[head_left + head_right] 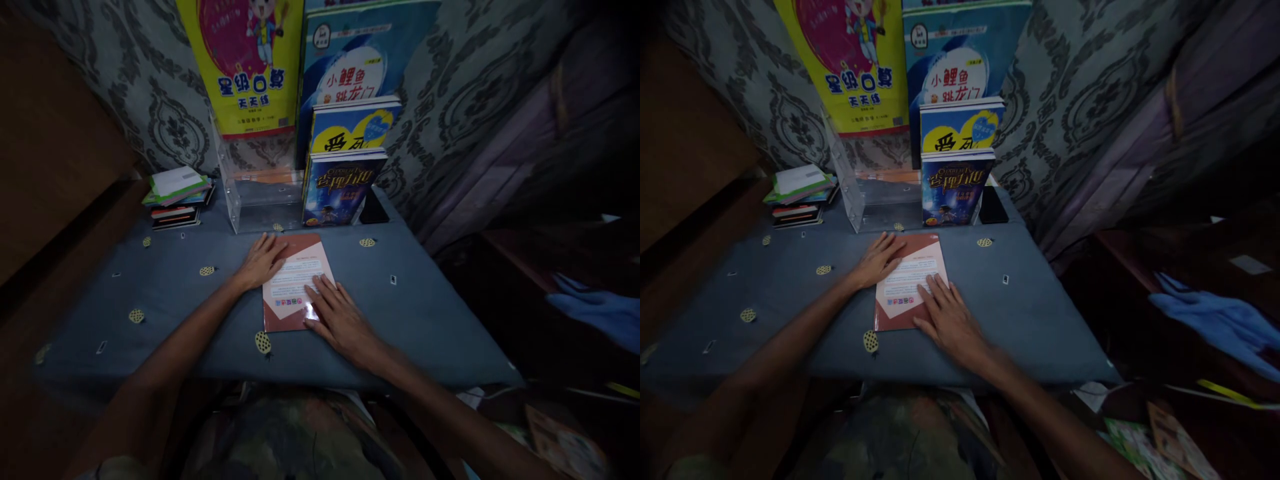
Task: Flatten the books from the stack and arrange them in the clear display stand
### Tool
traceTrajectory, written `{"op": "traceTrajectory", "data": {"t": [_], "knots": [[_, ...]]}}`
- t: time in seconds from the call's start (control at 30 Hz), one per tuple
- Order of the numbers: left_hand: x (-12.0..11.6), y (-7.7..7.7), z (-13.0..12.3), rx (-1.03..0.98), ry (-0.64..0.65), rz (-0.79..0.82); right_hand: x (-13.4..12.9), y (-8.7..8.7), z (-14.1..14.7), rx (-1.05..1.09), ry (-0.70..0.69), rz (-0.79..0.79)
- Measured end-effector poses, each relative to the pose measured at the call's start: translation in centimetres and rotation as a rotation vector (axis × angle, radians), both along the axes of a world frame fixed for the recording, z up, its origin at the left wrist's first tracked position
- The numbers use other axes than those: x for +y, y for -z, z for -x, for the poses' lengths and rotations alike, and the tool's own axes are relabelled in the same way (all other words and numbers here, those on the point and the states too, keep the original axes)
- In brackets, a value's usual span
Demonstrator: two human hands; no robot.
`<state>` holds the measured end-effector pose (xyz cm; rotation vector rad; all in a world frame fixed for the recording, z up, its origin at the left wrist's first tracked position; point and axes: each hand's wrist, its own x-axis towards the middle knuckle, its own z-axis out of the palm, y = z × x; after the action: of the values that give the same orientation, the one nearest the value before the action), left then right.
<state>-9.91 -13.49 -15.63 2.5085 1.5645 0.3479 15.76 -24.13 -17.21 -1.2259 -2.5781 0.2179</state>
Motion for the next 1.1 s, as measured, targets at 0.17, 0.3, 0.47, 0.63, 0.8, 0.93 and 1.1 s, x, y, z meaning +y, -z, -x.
{"op": "traceTrajectory", "data": {"t": [0.17,0.3,0.47,0.63,0.8,0.93,1.1], "knots": [[-0.4,-0.8,0.2,0.027,0.059,-0.094,-1.4,0.1,-0.5,0.002,-0.048,0.005],[-1.5,-2.0,-0.4,0.025,0.074,-0.126,-4.2,-0.3,-1.3,0.002,-0.119,-0.002],[-3.2,-3.2,-1.9,0.069,0.094,-0.110,-7.5,-0.6,-2.8,0.017,-0.209,-0.001],[-3.8,-3.3,-2.4,-0.004,0.132,-0.104,-8.1,-1.6,-4.2,0.169,-0.300,-0.014],[-3.5,-3.0,-1.7,-0.188,0.175,-0.067,-6.4,-4.9,-4.4,0.357,-0.429,0.024],[-2.8,-2.6,-1.2,-0.344,0.171,0.010,-4.2,-7.6,-3.6,0.559,-0.377,0.024],[-1.9,-2.4,-1.1,-0.717,0.138,0.280,-1.2,-9.5,-2.2,0.825,-0.087,0.068]]}}
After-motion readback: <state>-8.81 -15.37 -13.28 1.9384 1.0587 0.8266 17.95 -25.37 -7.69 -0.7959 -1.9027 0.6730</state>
